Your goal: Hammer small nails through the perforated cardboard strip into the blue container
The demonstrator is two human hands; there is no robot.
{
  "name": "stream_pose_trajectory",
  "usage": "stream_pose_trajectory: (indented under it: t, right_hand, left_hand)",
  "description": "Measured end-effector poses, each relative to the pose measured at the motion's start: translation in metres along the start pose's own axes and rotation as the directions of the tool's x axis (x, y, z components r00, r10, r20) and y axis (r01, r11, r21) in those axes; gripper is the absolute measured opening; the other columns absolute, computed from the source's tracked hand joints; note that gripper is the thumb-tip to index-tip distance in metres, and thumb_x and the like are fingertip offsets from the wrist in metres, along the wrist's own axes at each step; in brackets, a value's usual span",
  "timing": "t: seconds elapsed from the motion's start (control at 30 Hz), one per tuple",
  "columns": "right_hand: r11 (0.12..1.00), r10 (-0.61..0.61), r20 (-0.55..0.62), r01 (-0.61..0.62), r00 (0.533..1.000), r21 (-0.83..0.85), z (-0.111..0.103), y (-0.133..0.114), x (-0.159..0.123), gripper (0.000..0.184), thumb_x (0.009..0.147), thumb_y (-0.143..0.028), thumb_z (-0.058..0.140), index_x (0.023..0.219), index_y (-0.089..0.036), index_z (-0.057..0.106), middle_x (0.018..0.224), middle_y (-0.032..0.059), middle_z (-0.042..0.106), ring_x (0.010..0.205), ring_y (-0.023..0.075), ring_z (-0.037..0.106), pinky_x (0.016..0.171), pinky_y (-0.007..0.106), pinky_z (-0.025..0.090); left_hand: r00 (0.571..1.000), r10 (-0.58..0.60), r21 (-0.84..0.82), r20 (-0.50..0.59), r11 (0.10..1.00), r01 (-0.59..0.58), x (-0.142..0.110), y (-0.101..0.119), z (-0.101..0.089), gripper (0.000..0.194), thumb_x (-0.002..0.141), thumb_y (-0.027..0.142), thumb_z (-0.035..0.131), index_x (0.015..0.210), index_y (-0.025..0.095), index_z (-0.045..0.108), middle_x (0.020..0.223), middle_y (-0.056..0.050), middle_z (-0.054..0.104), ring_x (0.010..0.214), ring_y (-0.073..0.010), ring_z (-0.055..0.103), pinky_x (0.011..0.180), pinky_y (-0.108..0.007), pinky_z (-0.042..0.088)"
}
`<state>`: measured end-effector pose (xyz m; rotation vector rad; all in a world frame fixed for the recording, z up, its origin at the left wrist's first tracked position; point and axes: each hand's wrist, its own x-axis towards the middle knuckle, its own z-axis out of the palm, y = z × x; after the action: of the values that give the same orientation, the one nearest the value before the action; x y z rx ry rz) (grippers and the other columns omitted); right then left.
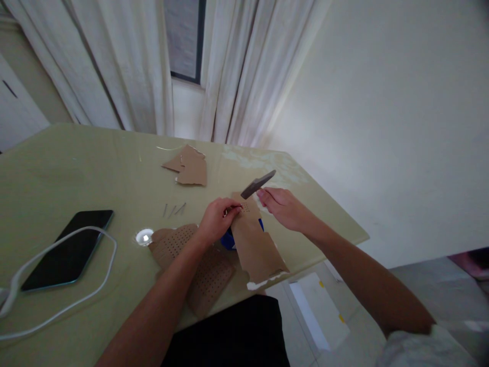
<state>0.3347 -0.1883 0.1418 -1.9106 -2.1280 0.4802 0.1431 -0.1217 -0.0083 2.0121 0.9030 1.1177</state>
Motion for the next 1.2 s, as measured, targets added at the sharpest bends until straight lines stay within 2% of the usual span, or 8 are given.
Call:
stream_pose_trajectory:
  t: [0.13, 0.33, 0.5, 0.63, 0.7, 0.87, 1.07, 1.2]
  right_hand:
    - [0.999, 0.009, 0.122, -0.004, 0.992, -0.039, 0.003, 0.005, -0.001, 0.048, 0.112, -0.046, 0.041, 0.079, -0.017, 0.059, 0.075, 0.004, 0.06, 0.072, 0.0148, 0.052, 0.072, 0.03, 0.031]
    - [0.999, -0.008, -0.016, 0.008, 1.0, 0.053, 0.004, 0.008, -0.002, 0.052, 0.114, -0.05, 0.034, 0.081, -0.017, 0.058, 0.072, 0.0026, 0.058, 0.069, 0.0137, 0.051, 0.073, 0.029, 0.034]
    - [1.0, 0.009, 0.111, -0.009, 0.994, 0.0, 0.014, 0.014, 0.002, 0.049, 0.112, -0.048, 0.043, 0.079, -0.017, 0.061, 0.076, 0.0043, 0.062, 0.073, 0.0145, 0.054, 0.073, 0.029, 0.034]
    - [0.993, -0.003, -0.048, 0.009, 0.999, 0.119, 0.016, 0.019, 0.002, 0.055, 0.113, -0.055, 0.037, 0.081, -0.017, 0.06, 0.071, 0.0019, 0.058, 0.07, 0.014, 0.052, 0.072, 0.028, 0.035]
    - [0.987, 0.017, -0.071, -0.006, 0.997, 0.158, 0.02, 0.02, 0.002, 0.056, 0.114, -0.056, 0.033, 0.081, -0.018, 0.059, 0.068, 0.0009, 0.055, 0.068, 0.0139, 0.051, 0.071, 0.028, 0.035]
    - [0.999, 0.028, 0.152, -0.031, 0.988, 0.014, 0.028, 0.017, 0.002, 0.047, 0.113, -0.043, 0.043, 0.078, -0.016, 0.06, 0.074, 0.004, 0.061, 0.072, 0.0138, 0.052, 0.071, 0.029, 0.033]
    - [0.991, 0.026, -0.045, -0.02, 0.999, 0.131, 0.03, 0.015, -0.001, 0.054, 0.115, -0.053, 0.035, 0.085, -0.016, 0.06, 0.075, 0.0027, 0.061, 0.072, 0.0133, 0.054, 0.073, 0.027, 0.037]
    - [0.996, 0.027, 0.096, -0.035, 0.995, 0.085, 0.037, 0.017, 0.003, 0.045, 0.114, -0.044, 0.041, 0.087, -0.016, 0.064, 0.08, 0.0046, 0.065, 0.076, 0.0143, 0.057, 0.074, 0.028, 0.038]
  left_hand:
    - [0.998, 0.046, 0.056, 0.032, 0.997, -0.048, 0.0, -0.001, 0.0, 0.017, 0.098, 0.02, 0.07, 0.103, 0.023, 0.086, 0.093, -0.007, 0.082, 0.09, -0.0245, 0.072, 0.089, -0.039, 0.056]
    - [0.997, 0.067, -0.001, 0.034, 0.998, -0.067, 0.0, -0.001, 0.0, 0.017, 0.1, 0.022, 0.067, 0.1, 0.022, 0.084, 0.1, -0.008, 0.079, 0.095, -0.023, 0.071, 0.091, -0.038, 0.057]
    - [0.999, 0.033, -0.009, 0.043, 0.999, -0.033, 0.0, -0.001, -0.001, 0.016, 0.098, 0.025, 0.069, 0.096, 0.02, 0.084, 0.111, -0.009, 0.073, 0.096, -0.0224, 0.071, 0.092, -0.039, 0.059]
    - [0.997, 0.022, -0.032, 0.068, 0.999, -0.02, 0.0, -0.002, -0.004, 0.019, 0.099, 0.028, 0.068, 0.096, 0.021, 0.084, 0.112, -0.01, 0.074, 0.098, -0.023, 0.071, 0.092, -0.039, 0.059]
    - [0.995, 0.029, -0.05, 0.093, 0.998, -0.024, 0.0, -0.003, -0.007, 0.017, 0.096, 0.031, 0.071, 0.101, 0.021, 0.084, 0.114, -0.01, 0.074, 0.098, -0.0232, 0.072, 0.09, -0.039, 0.059]
    - [0.987, 0.076, -0.078, 0.143, 0.995, -0.065, 0.0, -0.005, -0.011, 0.045, 0.083, 0.044, 0.088, 0.121, 0.021, 0.081, 0.122, -0.01, 0.072, 0.113, -0.0279, 0.071, 0.103, -0.043, 0.057]
    - [0.989, 0.059, -0.076, 0.133, 0.996, -0.049, -0.001, -0.006, -0.009, 0.047, 0.083, 0.046, 0.087, 0.12, 0.019, 0.078, 0.124, -0.011, 0.07, 0.112, -0.0273, 0.07, 0.101, -0.043, 0.058]
    - [0.989, 0.067, -0.081, 0.135, 0.995, -0.056, -0.002, -0.003, -0.01, 0.044, 0.084, 0.042, 0.087, 0.122, 0.021, 0.078, 0.122, -0.011, 0.07, 0.11, -0.0271, 0.07, 0.101, -0.043, 0.058]
